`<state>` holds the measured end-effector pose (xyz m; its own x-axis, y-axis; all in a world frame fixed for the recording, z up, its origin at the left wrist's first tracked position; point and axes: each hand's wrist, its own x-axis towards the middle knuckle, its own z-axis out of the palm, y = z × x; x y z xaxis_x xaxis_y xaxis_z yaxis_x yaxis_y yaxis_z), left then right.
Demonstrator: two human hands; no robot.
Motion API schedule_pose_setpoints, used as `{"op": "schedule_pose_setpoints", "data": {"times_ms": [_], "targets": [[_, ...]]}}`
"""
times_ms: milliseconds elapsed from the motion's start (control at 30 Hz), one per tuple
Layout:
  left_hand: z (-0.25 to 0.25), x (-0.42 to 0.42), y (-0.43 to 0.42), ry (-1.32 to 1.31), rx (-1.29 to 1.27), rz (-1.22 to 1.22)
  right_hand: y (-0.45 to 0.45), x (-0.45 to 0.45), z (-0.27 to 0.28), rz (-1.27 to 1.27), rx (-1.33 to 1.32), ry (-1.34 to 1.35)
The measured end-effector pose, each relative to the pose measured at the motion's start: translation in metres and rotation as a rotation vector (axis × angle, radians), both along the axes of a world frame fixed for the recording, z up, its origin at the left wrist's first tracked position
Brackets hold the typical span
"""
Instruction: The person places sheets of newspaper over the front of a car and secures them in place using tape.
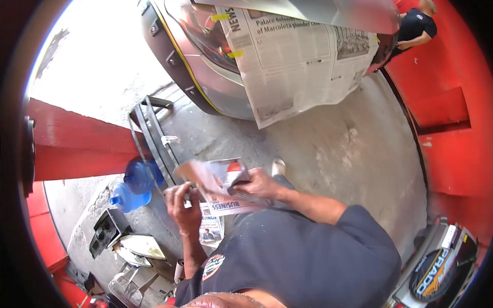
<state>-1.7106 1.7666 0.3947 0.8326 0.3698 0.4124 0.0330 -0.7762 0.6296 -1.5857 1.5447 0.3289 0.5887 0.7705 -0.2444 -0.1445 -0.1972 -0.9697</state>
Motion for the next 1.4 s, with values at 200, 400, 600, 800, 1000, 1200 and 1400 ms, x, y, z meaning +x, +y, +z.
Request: {"op": "schedule_pose_setpoints", "data": {"times_ms": [200, 400, 600, 800, 1000, 1200, 1400], "targets": [[0.001, 0.035, -0.114, 0.151, -0.307, -0.177, -0.051, 0.018, 0.031, -0.301, 0.164, -0.073], [-0.012, 0.07, -0.197, 0.071, -0.498, -0.295, -0.133, 0.049, 0.069, -0.082, 0.191, 0.0], [-0.001, 0.102, -0.242, 0.045, -1.047, -0.408, -0.193, 0.07, 0.069, -0.14, 0.282, -0.255], [-0.01, 0.133, -0.261, -0.026, -1.212, -0.381, -0.246, 0.079, 0.062, -0.451, 0.352, -0.056], [0.029, 0.146, -0.308, 0.214, -0.645, -0.639, -0.254, 0.07, 0.068, -0.592, 0.391, -0.003], [0.031, 0.166, -0.3, 0.245, -0.749, -0.797, -0.258, 0.059, 0.086, -0.547, 0.483, -0.001], [0.015, 0.176, -0.277, 0.431, -1.288, -0.991, -0.241, 0.048, 0.071, -0.742, 0.347, -0.021]]}}
